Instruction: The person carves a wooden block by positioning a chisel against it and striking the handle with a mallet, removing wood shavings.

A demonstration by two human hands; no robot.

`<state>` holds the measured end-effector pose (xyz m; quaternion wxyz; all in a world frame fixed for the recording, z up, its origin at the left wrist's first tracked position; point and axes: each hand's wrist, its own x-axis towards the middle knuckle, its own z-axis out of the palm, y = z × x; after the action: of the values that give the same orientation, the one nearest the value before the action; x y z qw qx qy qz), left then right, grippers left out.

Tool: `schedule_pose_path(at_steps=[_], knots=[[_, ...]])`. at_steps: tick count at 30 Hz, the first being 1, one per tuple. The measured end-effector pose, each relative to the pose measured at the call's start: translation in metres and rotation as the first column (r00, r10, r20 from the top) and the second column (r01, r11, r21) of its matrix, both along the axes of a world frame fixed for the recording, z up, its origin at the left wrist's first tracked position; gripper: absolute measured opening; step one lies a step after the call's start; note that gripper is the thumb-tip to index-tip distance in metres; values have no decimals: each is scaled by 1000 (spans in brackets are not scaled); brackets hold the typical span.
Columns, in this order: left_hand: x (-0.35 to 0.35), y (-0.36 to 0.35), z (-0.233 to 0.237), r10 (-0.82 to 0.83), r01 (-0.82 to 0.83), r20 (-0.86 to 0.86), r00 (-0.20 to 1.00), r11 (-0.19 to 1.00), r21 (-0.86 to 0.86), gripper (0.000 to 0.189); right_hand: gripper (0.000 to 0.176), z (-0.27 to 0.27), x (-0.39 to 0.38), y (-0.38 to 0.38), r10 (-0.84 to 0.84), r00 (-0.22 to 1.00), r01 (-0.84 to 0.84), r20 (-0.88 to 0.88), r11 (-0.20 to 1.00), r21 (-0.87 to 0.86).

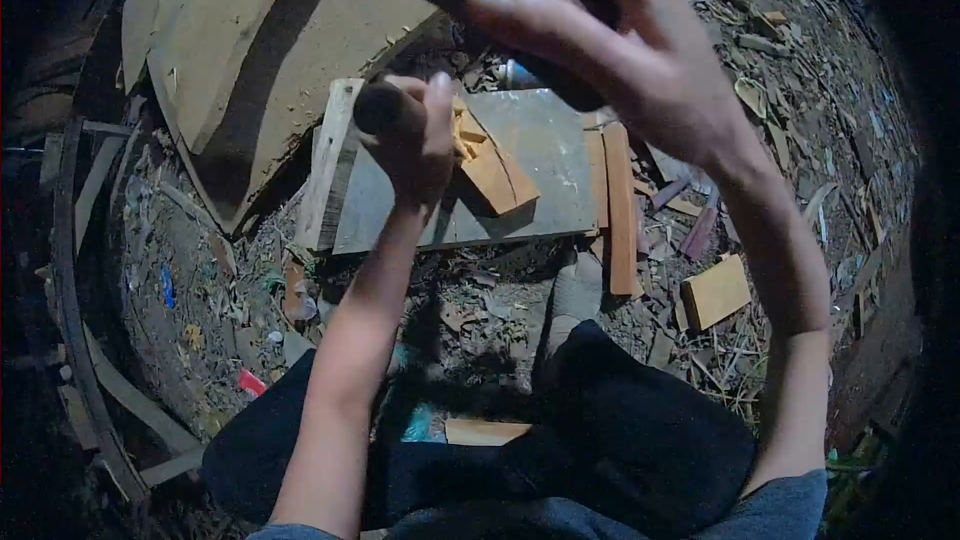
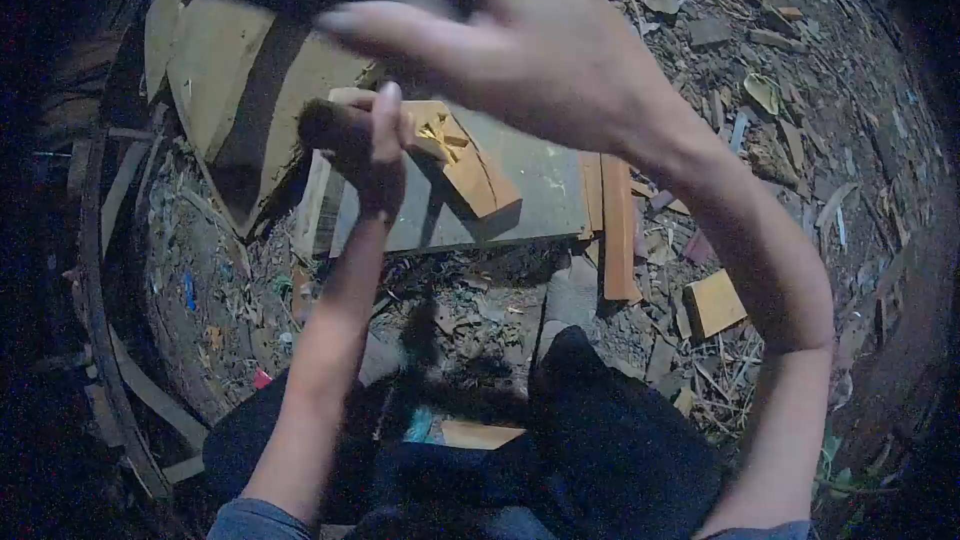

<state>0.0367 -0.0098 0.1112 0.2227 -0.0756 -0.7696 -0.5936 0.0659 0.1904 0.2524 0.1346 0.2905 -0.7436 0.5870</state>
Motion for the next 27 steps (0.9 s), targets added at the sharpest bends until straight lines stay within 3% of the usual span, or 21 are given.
schedule_pose_path(at_steps=[1, 3, 4, 5, 7, 9, 10, 11, 12, 13, 15, 16, 18, 21, 22, 23, 25, 27], knots=[[-4, 2, -15, -25, 23, -210, 977, 1000, -14, 13, 60, 8, -1, -12, -30, 985, 14, -171, 995, -97], [-5, -3, -39, -8, -23, -288, 958, 994, -107, 19, 55, 5, -14, -32, -173, 773, 97, -610, 983, -156], [-1, -8, -47, 17, -91, -359, 933, 978, -190, 29, 48, 8, -6, -27, -163, 740, 217, -653, 976, 3], [2, -15, -55, 39, -168, -433, 901, 950, -264, 39, 49, 4, 6, -25, -67, 905, 192, -420, 946, 262], [8, -24, -41, 45, -340, -536, 843, 816, -468, 64, 53, -6, -1, -29, -8, 986, 73, -164, 916, 394], [-1, -16, -37, 119, -174, -438, 891, 981, -86, 48, 56, -8, 0, -23, -59, 988, 123, -143, 863, 490], [-7, -17, -29, 112, -81, -154, 982, 977, 196, 38, 55, -10, -2, -22, -83, 978, 145, -190, 930, 338], [-12, -19, -21, 4, -65, 128, 992, 876, 477, 28, 55, -13, -3, -20, -120, 966, 163, -229, 971, 177], [2, -10, 27, -1, 37, -77, 997, 887, 461, 11, 55, -14, -6, -17, -108, 961, 128, -253, 990, 63], [-3, -10, 39, -56, 125, -122, 991, 710, 693, 15, 58, -14, -16, -10, -33, 933, 58, -357, 997, 58], [-6, -18, 50, -35, 159, -205, 978, 760, 630, 16, 75, 10, 7, 6, 159, 987, -162, 33, 980, 117], [-5, -19, 51, -32, 157, -205, 978, 763, 627, 16, 71, 13, 7, 8, 130, 983, -144, 126, 983, 110], [-3, -16, 50, -49, 95, -104, 993, 856, 509, 18, 69, 3, 5, 11, 97, 992, -108, 80, 983, 147], [-2, -17, 38, -121, 153, -95, 988, 825, 544, 19, 65, -38, -15, 15, 83, 997, -83, 8, 983, 165], [-1, -15, 36, -123, 153, -91, 988, 824, 546, 19, 62, -40, -7, 12, -23, 999, 19, 27, 985, 169], [0, -11, 34, -77, 113, -90, 993, 843, 526, 20, 60, -43, -3, 10, -128, 991, 119, 43, 978, 174], [1, -5, 32, -29, 72, -92, 995, 861, 504, 21, 64, -50, -4, 9, -99, 994, 94, 49, 991, 91], [1, -1, 31, 23, 18, -72, 997, 854, 520, 21, 65, -50, -2, 9, -160, 986, 148, 50, 971, 188]])
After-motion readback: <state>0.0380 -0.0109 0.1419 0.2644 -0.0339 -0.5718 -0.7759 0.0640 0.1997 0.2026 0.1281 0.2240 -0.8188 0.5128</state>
